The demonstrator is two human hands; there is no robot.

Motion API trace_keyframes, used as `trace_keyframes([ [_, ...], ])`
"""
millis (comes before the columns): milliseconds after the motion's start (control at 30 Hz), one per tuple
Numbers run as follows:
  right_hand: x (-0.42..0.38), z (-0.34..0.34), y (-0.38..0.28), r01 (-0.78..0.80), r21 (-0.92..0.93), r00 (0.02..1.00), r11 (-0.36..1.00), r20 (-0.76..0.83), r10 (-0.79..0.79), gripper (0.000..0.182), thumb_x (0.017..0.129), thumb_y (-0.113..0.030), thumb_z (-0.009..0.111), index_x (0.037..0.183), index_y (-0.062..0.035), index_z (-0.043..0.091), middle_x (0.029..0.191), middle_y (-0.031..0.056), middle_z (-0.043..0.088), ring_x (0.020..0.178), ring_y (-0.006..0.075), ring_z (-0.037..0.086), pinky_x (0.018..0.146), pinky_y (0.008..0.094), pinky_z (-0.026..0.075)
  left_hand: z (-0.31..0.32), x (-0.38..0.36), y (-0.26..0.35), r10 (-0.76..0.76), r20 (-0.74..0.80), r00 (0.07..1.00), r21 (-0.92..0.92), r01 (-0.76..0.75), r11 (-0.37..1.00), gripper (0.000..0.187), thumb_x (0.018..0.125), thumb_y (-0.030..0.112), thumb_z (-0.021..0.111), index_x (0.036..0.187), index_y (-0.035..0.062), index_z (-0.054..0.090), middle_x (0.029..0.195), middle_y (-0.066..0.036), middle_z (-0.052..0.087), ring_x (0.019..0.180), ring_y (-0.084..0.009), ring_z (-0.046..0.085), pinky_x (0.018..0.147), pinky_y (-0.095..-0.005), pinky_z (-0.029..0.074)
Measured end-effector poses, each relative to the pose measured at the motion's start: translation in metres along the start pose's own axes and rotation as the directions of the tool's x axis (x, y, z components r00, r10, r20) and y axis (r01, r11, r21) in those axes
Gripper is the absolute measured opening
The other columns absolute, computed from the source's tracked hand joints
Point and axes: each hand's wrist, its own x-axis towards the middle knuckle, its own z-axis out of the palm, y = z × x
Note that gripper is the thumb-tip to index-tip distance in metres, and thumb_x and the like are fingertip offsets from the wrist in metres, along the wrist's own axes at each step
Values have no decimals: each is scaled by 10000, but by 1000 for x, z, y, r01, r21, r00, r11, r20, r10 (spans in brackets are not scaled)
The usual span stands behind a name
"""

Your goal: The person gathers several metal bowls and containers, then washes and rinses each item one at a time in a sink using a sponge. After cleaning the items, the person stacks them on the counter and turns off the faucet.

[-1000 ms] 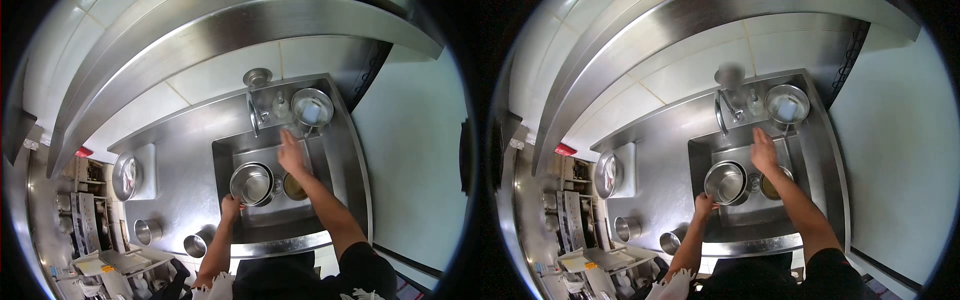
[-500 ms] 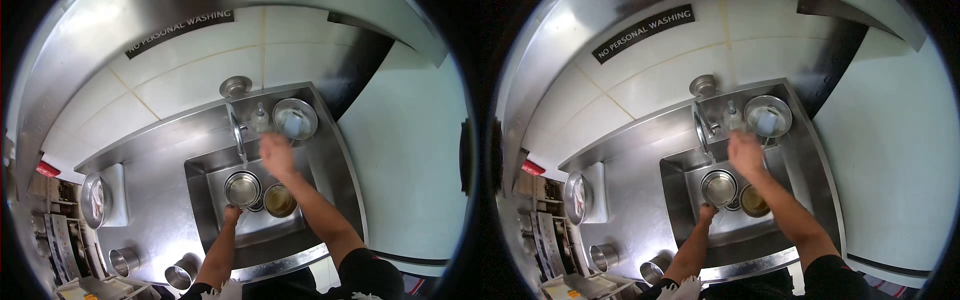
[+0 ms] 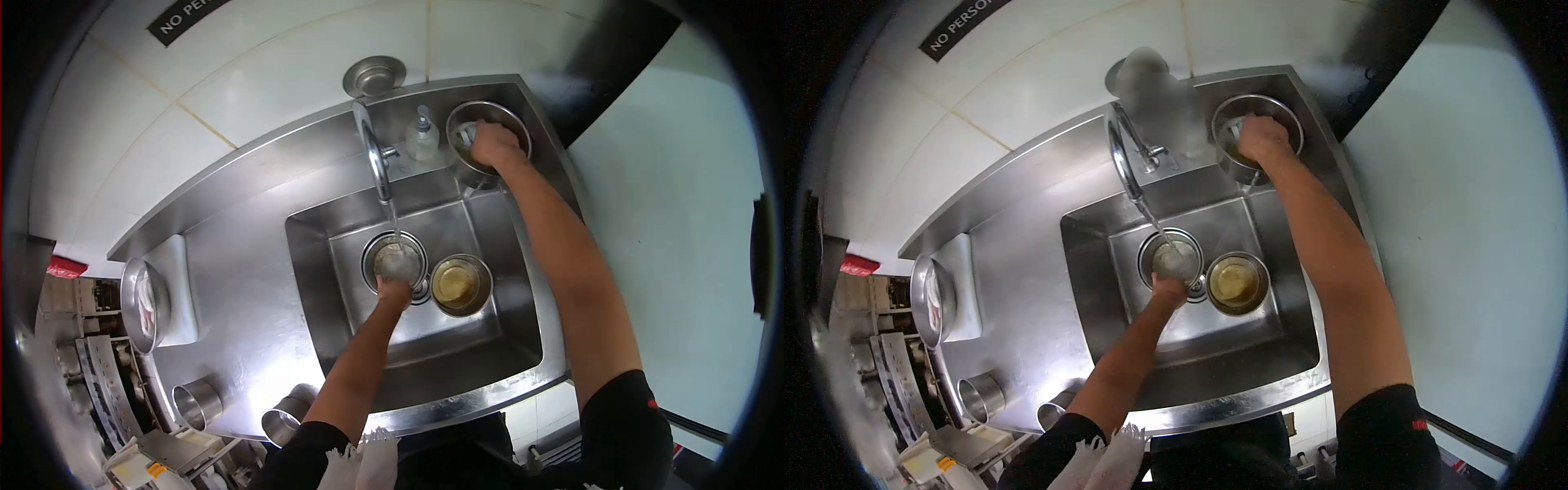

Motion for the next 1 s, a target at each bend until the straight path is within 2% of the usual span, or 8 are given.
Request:
trace_keyframes([
  [100, -48, -52, -8, 2, 60, 996, 998, -94, 3, 538, 862, -264, 656, 1342, -51, 538, 1252, 208, 651, 1105, 379, 659, 932, 475, 538, 3, 4, 2, 77, -3, 997, 58, -76, 995, 321, 951, 238, 491, 1136, 154, 739, 1178, -123, 715, 1168, -278, 649, 1148, -587, 242],
  [300, -154, -78, -7, 381, 416, 853, 826, -502, -141, 575, 849, -293, 655, 1341, -19, 538, 1184, 255, 658, 1061, 410, 657, 929, 463, 525, 2, -9, -2, 107, -105, 989, -33, -111, 993, 315, 940, 298, 528, 1138, 159, 731, 1091, -128, 734, 1094, -296, 681, 1134, -587, 249],
  [533, -224, 54, -6, 250, 847, 958, 468, -148, -244, 511, 894, -296, 681, 1290, 1, 551, 1115, 227, 672, 954, 322, 689, 865, 409, 539, -17, -35, -2, 114, -154, 981, -152, -138, 979, 692, 816, 625, 663, 1322, 157, 607, 1376, -152, 586, 1305, -339, 523, 1118, -551, 276],
  [567, -230, 74, -6, 36, 945, 979, 326, 32, -201, 504, 896, -297, 683, 1284, 0, 555, 1119, 215, 671, 957, 309, 682, 876, 403, 534, -22, -38, -2, 110, -144, 983, -187, -136, 973, 749, 792, 647, 676, 1351, 157, 585, 1427, -158, 548, 1332, -334, 499, 1106, -547, 291],
  [633, -242, 108, -6, -407, 914, 893, 10, 400, -205, 491, 899, -298, 686, 1272, -3, 563, 1125, 190, 668, 965, 283, 667, 896, 391, 523, 3, -24, -16, 16, -392, 920, -183, -95, 979, 664, 824, 582, 677, 1300, 125, 602, 1372, -153, 578, 1297, -342, 518, 1085, -534, 315],
  [733, -243, 171, -5, -409, 911, 895, 62, 413, -168, 489, 897, -319, 695, 1256, -9, 574, 1110, 154, 669, 958, 258, 655, 899, 380, 512, -25, -9, -44, -287, -594, 751, -293, 130, 947, 447, 863, 410, 695, 1162, 86, 618, 1205, -132, 623, 1169, -346, 583, 1003, -491, 407],
  [833, -233, 208, -9, -213, 918, 959, 335, 261, -106, 496, 900, -333, 691, 1258, -9, 575, 1089, 152, 678, 978, 257, 653, 903, 367, 502, -29, 11, -65, -239, -579, 779, -234, 122, 965, 312, 849, 294, 718, 1061, 97, 600, 1106, -111, 612, 1067, -335, 619, 912, -460, 491],
  [1000, -236, 217, -17, -193, 887, 957, 419, 265, -120, 529, 902, -355, 694, 1281, -8, 570, 1104, 163, 682, 1014, 263, 648, 914, 353, 491, -36, 29, -72, -281, -596, 752, -226, 179, 958, 315, 830, 201, 727, 1085, 102, 570, 1090, -110, 614, 1015, -335, 644, 851, -448, 553],
])
